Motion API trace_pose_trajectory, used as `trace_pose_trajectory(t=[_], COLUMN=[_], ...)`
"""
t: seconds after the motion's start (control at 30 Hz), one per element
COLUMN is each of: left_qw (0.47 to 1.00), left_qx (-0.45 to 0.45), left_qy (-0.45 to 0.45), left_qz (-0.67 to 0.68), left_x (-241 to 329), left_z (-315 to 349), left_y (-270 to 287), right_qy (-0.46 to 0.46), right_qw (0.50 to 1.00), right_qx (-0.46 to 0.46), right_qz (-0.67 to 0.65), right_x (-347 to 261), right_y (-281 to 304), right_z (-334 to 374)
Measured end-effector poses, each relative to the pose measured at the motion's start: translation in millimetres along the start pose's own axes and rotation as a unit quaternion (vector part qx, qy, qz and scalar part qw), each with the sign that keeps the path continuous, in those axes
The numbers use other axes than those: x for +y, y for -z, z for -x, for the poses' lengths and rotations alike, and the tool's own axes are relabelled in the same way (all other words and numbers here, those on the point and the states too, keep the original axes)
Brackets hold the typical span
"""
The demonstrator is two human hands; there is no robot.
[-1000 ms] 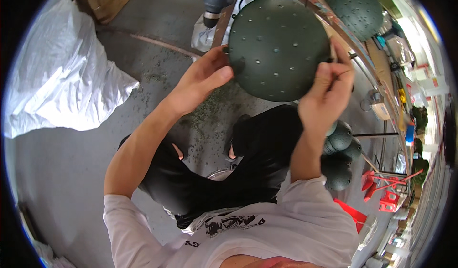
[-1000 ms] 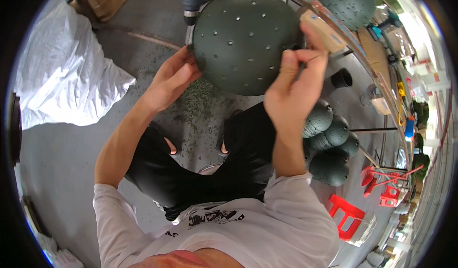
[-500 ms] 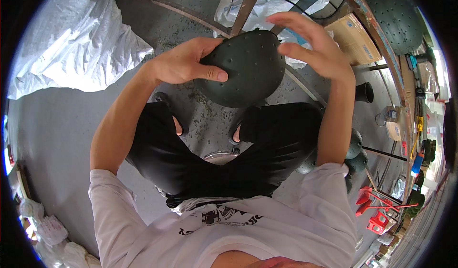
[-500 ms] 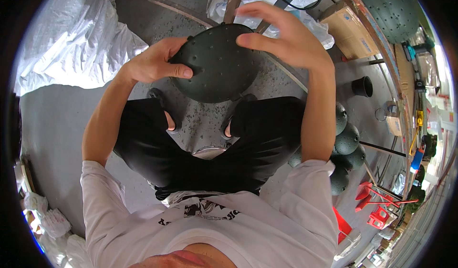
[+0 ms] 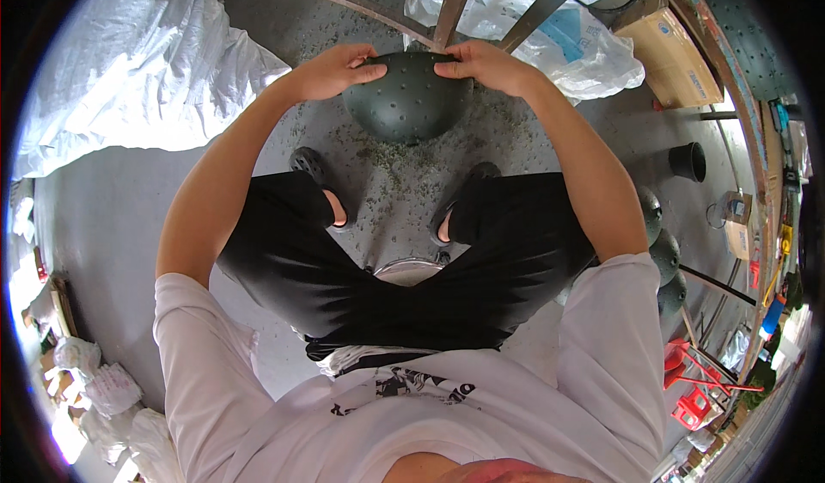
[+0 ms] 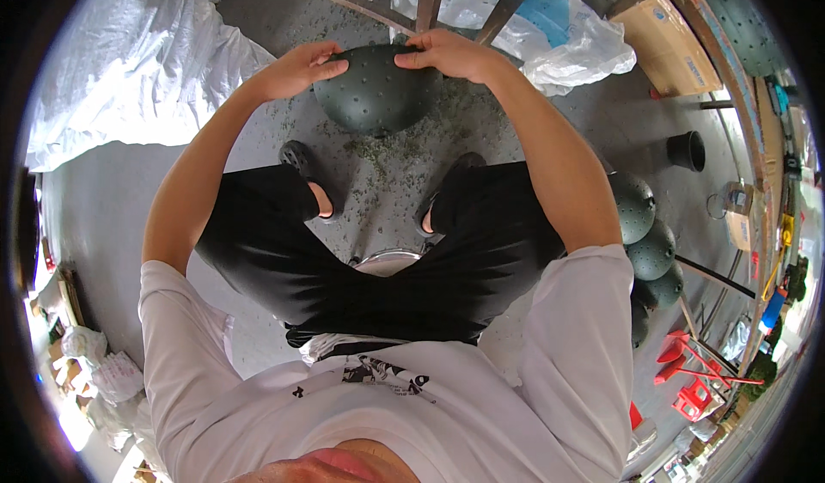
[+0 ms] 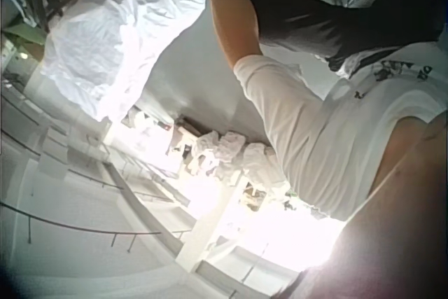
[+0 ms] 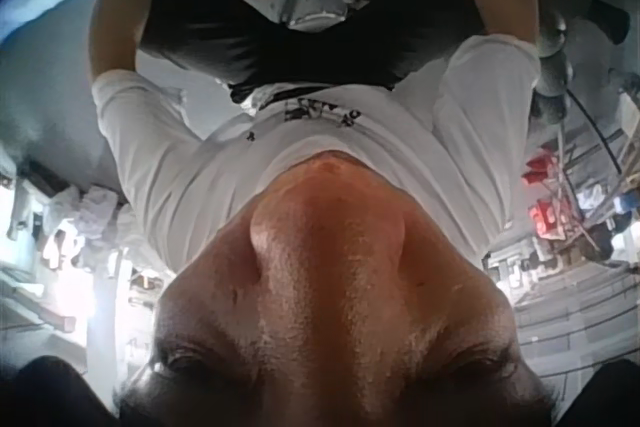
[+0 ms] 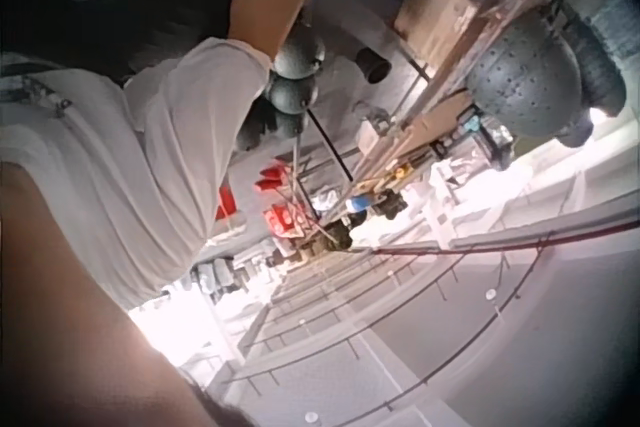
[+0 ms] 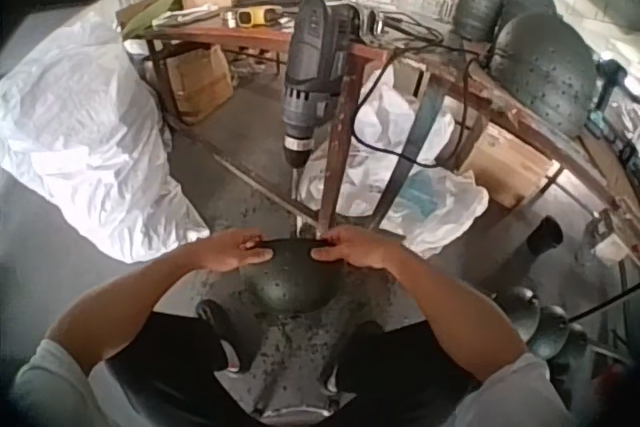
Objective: The recorder is manually removing small plastic debris or flash from a green dome-shaped molded part.
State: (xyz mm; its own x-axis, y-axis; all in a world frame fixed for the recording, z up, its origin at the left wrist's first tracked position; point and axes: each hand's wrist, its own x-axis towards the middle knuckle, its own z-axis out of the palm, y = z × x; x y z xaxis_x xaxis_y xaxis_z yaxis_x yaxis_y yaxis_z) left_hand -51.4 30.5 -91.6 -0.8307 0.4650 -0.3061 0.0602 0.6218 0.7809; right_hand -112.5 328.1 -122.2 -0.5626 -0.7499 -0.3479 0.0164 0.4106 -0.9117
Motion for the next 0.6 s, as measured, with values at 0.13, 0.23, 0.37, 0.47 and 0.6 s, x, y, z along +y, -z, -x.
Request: trace_pose_trajectory(t=[0.13, 0.23, 0.37, 0.47, 0.6], left_qw=[0.997, 0.994, 0.996, 0.989, 0.992], left_qx=[0.070, 0.086, 0.069, 0.126, 0.104], left_qy=[-0.003, 0.031, -0.055, -0.079, -0.071], left_qz=[0.017, 0.064, 0.006, -0.010, -0.030], left_x=[-5.1, 8.4, -1.3, -5.8, -5.4], left_z=[-9.4, -7.9, -9.6, -12.3, -16.3], left_y=[-1.6, 1.8, 9.6, 8.5, 10.5], right_qy=[-0.013, 0.018, 0.052, 0.040, 0.038], right_qw=[0.999, 0.996, 0.993, 0.991, 0.992], right_qx=[0.041, 0.088, 0.107, 0.126, 0.119], right_qz=[-0.007, -0.028, 0.004, 0.034, 0.020], right_x=[2.7, 0.9, -2.3, 1.0, 11.7], right_y=[2.2, 10.2, 12.9, 12.5, 16.5], right_z=[-7.8, -11.0, -14.4, -17.2, -22.5])
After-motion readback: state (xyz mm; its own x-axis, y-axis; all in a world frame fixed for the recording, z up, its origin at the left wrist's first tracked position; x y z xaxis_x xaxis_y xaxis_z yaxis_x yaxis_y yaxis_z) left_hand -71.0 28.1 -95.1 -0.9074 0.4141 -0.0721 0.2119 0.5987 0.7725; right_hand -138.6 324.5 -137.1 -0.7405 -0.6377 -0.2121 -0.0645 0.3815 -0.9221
